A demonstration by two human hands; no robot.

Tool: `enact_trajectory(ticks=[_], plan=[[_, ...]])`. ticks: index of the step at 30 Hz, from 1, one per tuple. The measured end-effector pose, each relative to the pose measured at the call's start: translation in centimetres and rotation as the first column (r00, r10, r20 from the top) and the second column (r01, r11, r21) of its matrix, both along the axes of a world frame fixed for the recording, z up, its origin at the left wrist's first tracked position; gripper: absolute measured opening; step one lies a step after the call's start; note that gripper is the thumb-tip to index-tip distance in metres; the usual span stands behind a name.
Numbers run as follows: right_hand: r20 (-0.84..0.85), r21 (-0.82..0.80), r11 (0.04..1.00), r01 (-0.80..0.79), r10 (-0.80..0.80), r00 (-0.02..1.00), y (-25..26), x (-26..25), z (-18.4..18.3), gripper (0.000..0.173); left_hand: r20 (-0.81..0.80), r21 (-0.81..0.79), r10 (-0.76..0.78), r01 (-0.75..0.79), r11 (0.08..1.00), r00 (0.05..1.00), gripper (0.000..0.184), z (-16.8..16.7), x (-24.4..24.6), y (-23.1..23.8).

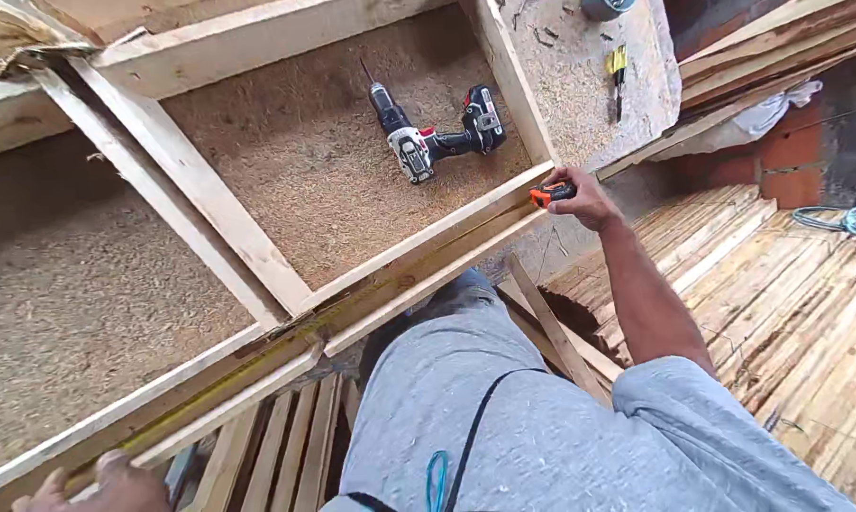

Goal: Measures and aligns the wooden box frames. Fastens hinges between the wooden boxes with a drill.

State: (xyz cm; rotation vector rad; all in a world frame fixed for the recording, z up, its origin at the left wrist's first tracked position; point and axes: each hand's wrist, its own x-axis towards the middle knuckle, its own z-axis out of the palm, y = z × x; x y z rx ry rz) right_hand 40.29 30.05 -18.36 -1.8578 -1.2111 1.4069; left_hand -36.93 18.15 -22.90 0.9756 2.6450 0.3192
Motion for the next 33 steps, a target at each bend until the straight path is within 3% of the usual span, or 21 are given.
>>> enact_trajectory(ticks=[3,6,18,25,29,33], plan=[[-0.073,-0.011,0.999,0.05,-0.051,0.996,1.4,10.8,-2.1,0.058,0.002,-0.071,-0.049,0.049,0.996,0.999,0.059,-0.7,7.9,1.0],[-0.125,-0.084,0.996,-0.018,0.008,0.992,2.1,15.4,-3.7,0.057,-0.065,-0.158,-0.022,0.011,0.987,0.998,0.06,-0.5,13.3,2.2],[-0.194,-0.072,0.977,-0.202,0.185,0.963,2.9,17.9,-5.0,0.055,-0.181,-0.307,0.054,-0.109,0.945,0.982,0.053,-1.1,17.8,4.1],[-0.161,-0.066,0.971,-0.231,0.218,0.963,3.2,18.7,-4.7,0.055,-0.173,-0.268,0.094,-0.138,0.954,0.98,0.055,-1.2,18.4,3.9],[-0.134,-0.061,0.965,-0.257,0.247,0.96,3.4,18.7,-4.7,0.054,-0.15,-0.202,0.19,-0.218,0.955,0.97,0.056,-1.5,18.1,4.1],[-0.153,-0.043,0.974,-0.223,0.214,0.965,2.7,18.9,-4.8,0.053,-0.179,-0.175,0.27,-0.3,0.938,0.946,0.068,-2.1,18.2,4.3]])
